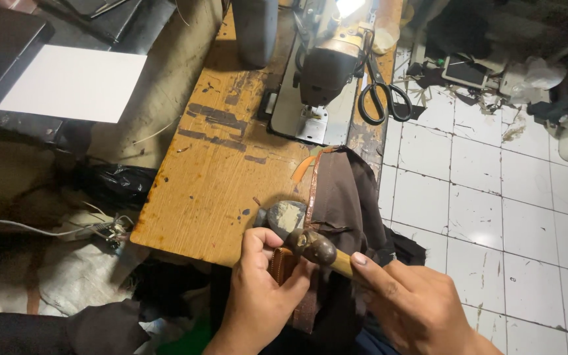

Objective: The person uses a hammer to tap along a zipper attached to a brown fabric item, repeatedly adjusting the fabric and repositioning the zipper on a small anvil-like block. The person continues hammering the zipper teeth and slider area while holding the fabric steady.

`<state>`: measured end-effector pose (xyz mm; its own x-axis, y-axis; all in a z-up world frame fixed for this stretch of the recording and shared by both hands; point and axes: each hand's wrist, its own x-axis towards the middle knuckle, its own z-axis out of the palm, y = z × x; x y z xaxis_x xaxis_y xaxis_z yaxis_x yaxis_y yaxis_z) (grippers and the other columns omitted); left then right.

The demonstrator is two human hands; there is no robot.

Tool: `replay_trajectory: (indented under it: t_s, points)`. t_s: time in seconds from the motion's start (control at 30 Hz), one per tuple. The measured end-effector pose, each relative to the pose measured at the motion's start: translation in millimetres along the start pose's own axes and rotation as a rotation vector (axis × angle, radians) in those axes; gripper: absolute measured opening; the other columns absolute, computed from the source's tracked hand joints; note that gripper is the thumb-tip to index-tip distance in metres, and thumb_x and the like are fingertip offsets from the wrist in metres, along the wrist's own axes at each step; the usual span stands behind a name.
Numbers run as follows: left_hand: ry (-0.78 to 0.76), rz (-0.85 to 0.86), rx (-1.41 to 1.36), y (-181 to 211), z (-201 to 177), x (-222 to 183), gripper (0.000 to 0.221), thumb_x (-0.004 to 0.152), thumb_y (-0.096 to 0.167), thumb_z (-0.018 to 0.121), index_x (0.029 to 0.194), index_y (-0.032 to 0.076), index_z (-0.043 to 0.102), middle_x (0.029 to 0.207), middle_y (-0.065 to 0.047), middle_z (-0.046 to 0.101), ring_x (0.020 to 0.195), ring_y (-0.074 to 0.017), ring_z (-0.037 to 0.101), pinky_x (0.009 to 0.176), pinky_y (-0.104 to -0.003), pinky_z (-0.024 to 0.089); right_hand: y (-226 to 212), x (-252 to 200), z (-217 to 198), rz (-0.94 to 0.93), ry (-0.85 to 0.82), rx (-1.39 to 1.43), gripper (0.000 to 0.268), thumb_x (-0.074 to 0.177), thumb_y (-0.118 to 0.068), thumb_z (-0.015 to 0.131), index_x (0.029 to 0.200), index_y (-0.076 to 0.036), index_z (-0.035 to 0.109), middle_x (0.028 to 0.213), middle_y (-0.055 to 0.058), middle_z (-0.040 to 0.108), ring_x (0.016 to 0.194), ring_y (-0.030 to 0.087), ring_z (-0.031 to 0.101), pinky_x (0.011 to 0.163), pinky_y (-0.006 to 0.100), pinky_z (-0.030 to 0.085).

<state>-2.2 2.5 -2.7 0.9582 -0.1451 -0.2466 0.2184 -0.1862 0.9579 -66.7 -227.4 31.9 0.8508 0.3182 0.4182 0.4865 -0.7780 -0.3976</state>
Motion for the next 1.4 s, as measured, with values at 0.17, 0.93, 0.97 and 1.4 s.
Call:
replay_trajectory:
  t_s: [0.17,0.93,0.97,1.4]
  points:
    - [0.013,0.033,0.031,-6,1,1,0.046,0.079,0.029,0.087,0.102,0.016,0.050,0.066,0.001,0.068,0.052,-0.0075,0.057,0.049,-0.028,0.046,1,1,2,0.004,0.021,0.013,0.046,0.095,-0.016,0.065,0.140,-0.009,0.058,0.070,0.002,0.046,0.051,0.018,0.042,0.047,0.030,0.038]
    - [0.020,0.162,0.017,-21,10,9,0.049,0.095,0.035,0.072,0.056,0.014,0.050,0.053,0.006,0.039,0.053,-0.0063,0.036,0.045,-0.034,0.032,10,7,-2,0.041,0.025,-0.001,0.053,0.095,-0.017,0.066,0.146,-0.011,0.053,0.069,0.001,0.040,0.052,0.017,0.038,0.047,0.030,0.034]
    - [0.010,0.164,0.008,-22,10,10,0.052,0.095,0.035,0.072,0.055,0.014,0.046,0.053,0.006,0.036,0.054,-0.0069,0.035,0.047,-0.034,0.031,8,8,-2,0.032,0.069,0.004,0.050,0.094,-0.015,0.067,0.143,-0.008,0.055,0.069,0.001,0.039,0.054,0.017,0.037,0.049,0.030,0.034]
    - [-0.011,0.108,-0.022,-18,10,11,0.048,0.094,0.031,0.075,0.054,0.013,0.055,0.052,0.006,0.045,0.055,-0.0057,0.041,0.047,-0.033,0.036,-1,17,3,-0.001,0.047,0.022,0.048,0.093,-0.014,0.071,0.138,-0.006,0.059,0.070,0.002,0.043,0.052,0.017,0.039,0.048,0.029,0.036]
